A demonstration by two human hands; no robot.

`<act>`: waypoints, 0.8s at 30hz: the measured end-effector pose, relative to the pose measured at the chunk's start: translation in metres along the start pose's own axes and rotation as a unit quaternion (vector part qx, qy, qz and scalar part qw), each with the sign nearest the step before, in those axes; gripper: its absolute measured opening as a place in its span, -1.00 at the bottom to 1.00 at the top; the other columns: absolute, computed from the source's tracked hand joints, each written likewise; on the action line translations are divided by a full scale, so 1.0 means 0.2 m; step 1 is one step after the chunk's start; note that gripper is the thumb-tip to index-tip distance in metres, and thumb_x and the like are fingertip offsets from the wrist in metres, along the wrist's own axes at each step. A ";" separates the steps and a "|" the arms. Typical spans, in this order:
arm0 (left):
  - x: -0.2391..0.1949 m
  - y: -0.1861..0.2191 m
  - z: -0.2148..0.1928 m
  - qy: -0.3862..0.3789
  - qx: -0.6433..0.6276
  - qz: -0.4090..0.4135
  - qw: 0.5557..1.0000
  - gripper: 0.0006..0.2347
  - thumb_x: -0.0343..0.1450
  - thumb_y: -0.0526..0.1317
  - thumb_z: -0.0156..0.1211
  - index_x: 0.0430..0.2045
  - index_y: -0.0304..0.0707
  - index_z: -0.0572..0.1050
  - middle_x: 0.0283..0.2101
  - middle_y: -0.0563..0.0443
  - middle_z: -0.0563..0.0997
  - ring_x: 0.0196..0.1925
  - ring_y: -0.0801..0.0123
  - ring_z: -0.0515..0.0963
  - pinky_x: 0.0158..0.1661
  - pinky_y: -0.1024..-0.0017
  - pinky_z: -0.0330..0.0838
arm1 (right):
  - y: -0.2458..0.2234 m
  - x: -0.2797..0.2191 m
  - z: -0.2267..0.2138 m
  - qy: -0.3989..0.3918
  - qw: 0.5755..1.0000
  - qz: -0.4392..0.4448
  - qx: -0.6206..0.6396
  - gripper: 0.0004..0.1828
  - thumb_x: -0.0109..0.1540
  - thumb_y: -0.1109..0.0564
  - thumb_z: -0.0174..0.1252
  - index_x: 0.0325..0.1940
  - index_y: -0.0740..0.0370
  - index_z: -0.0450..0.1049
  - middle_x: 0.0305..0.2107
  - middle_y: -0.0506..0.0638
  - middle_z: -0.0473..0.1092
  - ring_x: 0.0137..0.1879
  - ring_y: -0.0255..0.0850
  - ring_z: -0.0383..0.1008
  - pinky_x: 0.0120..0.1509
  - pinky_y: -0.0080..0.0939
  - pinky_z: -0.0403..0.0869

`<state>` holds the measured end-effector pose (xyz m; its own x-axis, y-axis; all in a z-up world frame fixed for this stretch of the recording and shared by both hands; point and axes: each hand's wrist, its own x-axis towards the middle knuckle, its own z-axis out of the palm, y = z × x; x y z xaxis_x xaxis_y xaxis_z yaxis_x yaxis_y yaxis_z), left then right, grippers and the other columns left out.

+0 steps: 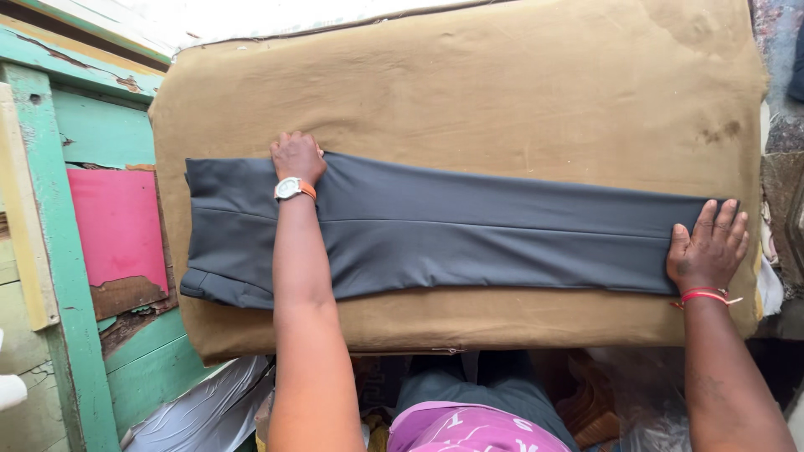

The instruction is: The person irons a pair of dark grey trousers laid out on a wooden table. They use a heavy, vintage-style iron to press the fabric, moving it back and forth along the legs and waistband. The person also folds and adjusts the trousers with their hands between ironing passes.

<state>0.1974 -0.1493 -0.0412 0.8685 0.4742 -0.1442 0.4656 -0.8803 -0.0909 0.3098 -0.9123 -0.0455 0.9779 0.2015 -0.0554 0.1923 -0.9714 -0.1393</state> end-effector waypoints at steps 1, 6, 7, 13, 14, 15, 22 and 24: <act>-0.02 0.01 -0.02 -0.018 -0.001 -0.001 1.000 -0.84 0.35 -0.12 0.28 -0.39 -0.17 0.66 -0.16 -0.07 0.64 0.04 0.04 0.52 0.03 0.06 0.30 | 0.01 -0.01 -0.01 -0.001 1.000 -0.003 0.005 -0.23 0.49 -0.18 -0.12 0.68 0.32 0.06 0.64 0.34 -0.11 0.70 0.37 -0.19 0.68 0.43 -0.13; -0.20 0.15 -0.05 0.125 0.112 0.084 0.982 -0.89 0.47 -0.26 0.22 -0.20 -0.24 0.62 -0.05 -0.13 0.60 0.14 0.02 0.50 0.36 -0.03 0.20 | -0.11 0.10 -0.05 -0.001 0.999 0.022 -0.048 -0.16 0.37 -0.10 0.01 0.68 0.35 0.11 0.60 0.38 -0.09 0.62 0.51 -0.24 0.41 0.72 -0.23; -0.27 0.25 -0.02 0.145 0.080 0.120 0.979 -0.81 0.48 -0.25 0.20 -0.08 -0.26 0.59 0.06 -0.18 0.57 0.22 0.02 0.45 0.40 -0.04 0.14 | -0.17 0.13 -0.07 -0.007 0.997 0.056 -0.051 -0.19 0.34 -0.08 0.04 0.64 0.27 0.15 0.59 0.34 -0.08 0.62 0.51 -0.24 0.43 0.74 -0.23; -0.63 0.89 -0.05 0.033 -0.174 0.254 0.951 -0.43 0.44 0.03 0.09 0.32 -0.33 0.29 0.45 -0.18 0.24 0.51 -0.14 0.09 0.39 -0.15 -0.10 | -1.38 0.10 0.14 0.150 0.929 -0.306 0.148 -0.78 0.41 0.08 0.16 -0.11 0.32 0.48 0.37 0.48 0.18 0.53 0.43 0.11 0.59 0.49 -0.02; -0.65 0.94 -0.07 0.013 -0.172 0.253 0.952 -0.42 0.44 0.03 0.08 0.32 -0.30 0.28 0.47 -0.16 0.22 0.52 -0.13 0.07 0.40 -0.13 -0.10 | -1.62 0.06 0.17 0.099 0.928 -0.306 0.187 -0.62 0.42 -0.05 0.11 0.11 0.31 0.55 0.40 0.36 0.20 0.59 0.28 0.06 0.58 0.44 -0.04; -0.67 1.02 -0.08 -0.007 -0.173 0.256 0.951 -0.42 0.43 0.04 0.07 0.33 -0.26 0.26 0.49 -0.14 0.19 0.53 -0.12 0.05 0.40 -0.12 -0.10 | -1.80 0.03 0.19 -0.017 0.951 -0.286 0.116 -0.51 0.30 -0.11 0.04 0.17 0.24 0.50 0.45 0.29 0.16 0.59 0.26 -0.02 0.56 0.44 -0.09; -1.06 0.98 -0.12 -0.040 -0.158 0.273 0.948 -0.30 0.41 0.23 0.00 0.39 -0.22 0.22 0.50 -0.14 0.13 0.54 -0.12 0.02 0.42 -0.12 -0.17 | -1.14 -0.07 0.09 0.012 0.987 -0.158 0.027 -0.24 0.22 -0.29 0.16 0.41 0.12 0.33 0.42 0.21 0.15 0.55 0.30 -0.01 0.51 0.40 -0.06; -1.08 0.97 -0.11 -0.047 -0.161 0.285 0.944 -0.26 0.36 0.28 0.01 0.38 -0.19 0.21 0.49 -0.13 0.13 0.53 -0.12 0.02 0.41 -0.14 -0.20 | -0.60 -0.07 0.01 0.039 0.994 -0.072 -0.079 -0.26 0.40 -0.23 0.04 0.61 0.08 0.16 0.55 0.20 0.00 0.63 0.30 -0.14 0.59 0.39 -0.14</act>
